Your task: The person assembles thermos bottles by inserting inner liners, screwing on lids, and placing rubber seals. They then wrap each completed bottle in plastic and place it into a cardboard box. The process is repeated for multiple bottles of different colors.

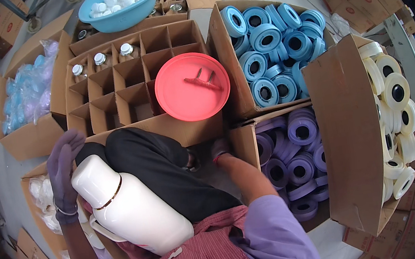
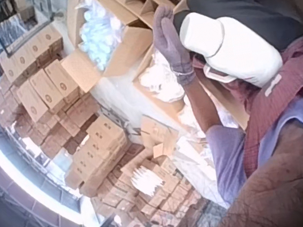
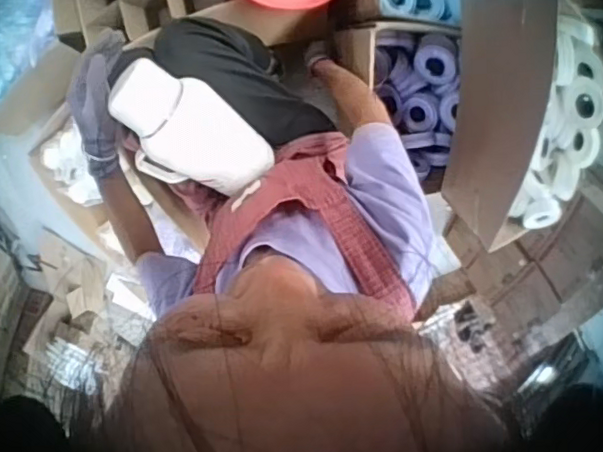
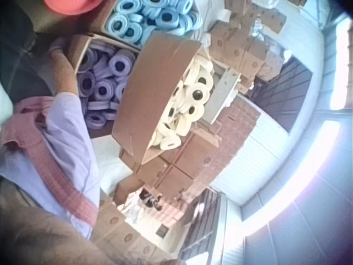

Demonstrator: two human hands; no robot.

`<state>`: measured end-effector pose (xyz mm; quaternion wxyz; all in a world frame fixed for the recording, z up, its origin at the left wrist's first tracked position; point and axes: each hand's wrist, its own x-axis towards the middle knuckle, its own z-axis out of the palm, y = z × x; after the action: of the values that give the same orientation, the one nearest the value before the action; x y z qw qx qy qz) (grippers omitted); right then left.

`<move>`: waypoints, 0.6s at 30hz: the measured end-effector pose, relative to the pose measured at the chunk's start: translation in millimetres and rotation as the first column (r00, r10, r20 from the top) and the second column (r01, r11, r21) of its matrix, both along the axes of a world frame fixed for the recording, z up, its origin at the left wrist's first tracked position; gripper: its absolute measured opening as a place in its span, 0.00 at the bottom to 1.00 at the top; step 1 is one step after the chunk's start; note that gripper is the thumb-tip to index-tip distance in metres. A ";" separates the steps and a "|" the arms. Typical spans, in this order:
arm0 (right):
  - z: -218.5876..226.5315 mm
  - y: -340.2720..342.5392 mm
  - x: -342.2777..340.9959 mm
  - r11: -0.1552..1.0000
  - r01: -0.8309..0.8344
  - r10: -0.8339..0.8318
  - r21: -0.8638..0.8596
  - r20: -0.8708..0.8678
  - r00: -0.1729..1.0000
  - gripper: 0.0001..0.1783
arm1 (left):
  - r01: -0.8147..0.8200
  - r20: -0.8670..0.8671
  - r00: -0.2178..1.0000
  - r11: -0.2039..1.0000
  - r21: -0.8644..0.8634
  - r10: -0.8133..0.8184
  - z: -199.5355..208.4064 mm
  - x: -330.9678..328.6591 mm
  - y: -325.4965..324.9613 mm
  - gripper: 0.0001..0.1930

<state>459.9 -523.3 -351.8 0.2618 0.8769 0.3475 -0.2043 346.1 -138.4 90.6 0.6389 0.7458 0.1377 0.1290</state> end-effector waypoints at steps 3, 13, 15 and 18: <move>89.6 12.2 40.2 0.994 -0.106 0.090 -0.003 -0.506 0.858 0.16 | 0.104 -0.077 0.992 0.994 0.022 -0.102 9.0 20.3 -5.3 0.19; 504.3 168.6 79.0 0.152 0.069 0.291 0.986 -0.112 0.950 0.09 | 0.186 -0.396 0.810 0.829 -0.527 -0.433 31.8 61.0 3.9 0.37; 511.9 193.3 51.7 0.052 -0.119 0.356 0.992 0.093 0.930 0.08 | 0.203 -0.157 0.886 0.668 -0.716 -0.437 45.4 68.6 -11.1 0.33; 492.6 212.7 2.6 0.096 -0.221 0.438 0.970 0.158 0.885 0.14 | 0.344 0.017 0.916 0.761 -0.550 -0.401 49.2 85.8 1.5 0.12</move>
<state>462.5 -310.6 140.8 -0.3471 0.7153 0.6042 0.0536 431.9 -136.9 139.8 0.8280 0.5523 0.0497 -0.0828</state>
